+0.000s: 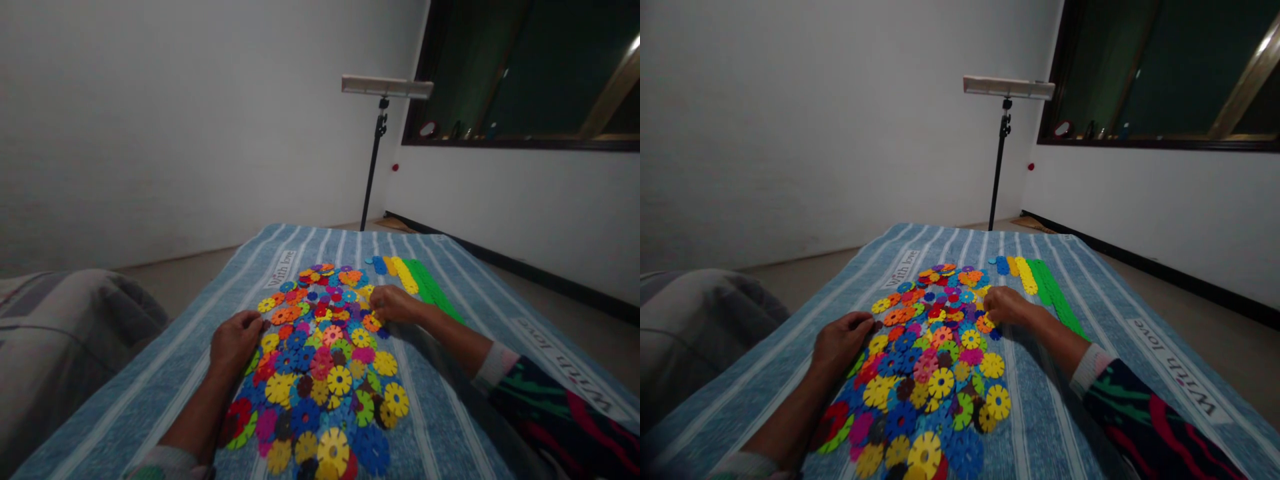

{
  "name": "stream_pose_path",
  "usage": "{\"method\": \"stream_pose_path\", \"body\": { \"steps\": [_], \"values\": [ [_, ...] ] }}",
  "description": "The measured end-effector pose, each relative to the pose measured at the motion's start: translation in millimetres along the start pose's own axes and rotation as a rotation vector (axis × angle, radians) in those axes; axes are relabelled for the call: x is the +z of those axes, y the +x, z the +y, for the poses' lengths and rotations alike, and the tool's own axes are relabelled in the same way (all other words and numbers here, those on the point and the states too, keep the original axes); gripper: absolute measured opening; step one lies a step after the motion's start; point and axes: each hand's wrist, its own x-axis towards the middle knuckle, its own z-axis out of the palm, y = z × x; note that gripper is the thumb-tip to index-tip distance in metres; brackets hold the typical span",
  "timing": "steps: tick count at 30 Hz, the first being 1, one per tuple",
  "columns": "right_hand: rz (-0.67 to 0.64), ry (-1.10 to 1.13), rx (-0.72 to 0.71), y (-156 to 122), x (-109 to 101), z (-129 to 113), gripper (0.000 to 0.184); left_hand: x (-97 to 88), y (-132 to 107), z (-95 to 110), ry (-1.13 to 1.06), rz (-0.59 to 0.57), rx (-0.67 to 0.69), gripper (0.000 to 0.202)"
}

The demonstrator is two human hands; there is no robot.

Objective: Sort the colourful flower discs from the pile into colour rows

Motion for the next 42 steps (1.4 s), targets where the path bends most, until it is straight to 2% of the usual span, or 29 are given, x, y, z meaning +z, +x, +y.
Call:
{"method": "stream_pose_path", "body": {
  "steps": [3, 6, 8, 12, 17, 28, 34, 38, 42],
  "values": [
    [-0.026, 0.269, 0.024, 3, -9, 17, 0.007, 0.6, 1, -1, 0.019, -0.002, -0.009, 0.033],
    [0.075, 0.413, 0.14, 4, -24, 48, 0.009, -1.6, -1, 2, 0.023, -0.018, -0.003, 0.034],
    [0.153, 0.359, 0.249, 3, -33, 73, 0.008, -3.6, -2, 4, 0.031, -0.027, 0.005, 0.034],
    [0.167, 0.184, 0.378, -2, -39, 116, 0.007, -4.4, -2, 5, 0.047, -0.03, -0.007, 0.034],
    [0.169, 0.125, 0.415, -6, -33, 138, 0.006, -2.4, 0, 1, 0.023, -0.012, -0.014, 0.032],
    [0.129, 0.006, 0.443, -1, -22, 148, 0.011, -4.0, -1, 3, 0.016, -0.011, -0.037, 0.031],
    [0.146, -0.064, 0.443, -4, -24, 144, 0.014, -4.8, -2, 5, 0.016, -0.013, -0.043, 0.029],
    [0.13, -0.085, 0.401, -4, -30, 124, 0.018, -1.9, 0, 1, 0.022, -0.005, -0.031, 0.03],
    [0.035, -0.014, 0.21, -1, -29, 82, 0.02, 1.5, 1, -3, 0.021, -0.008, -0.007, 0.032]
  ]
}}
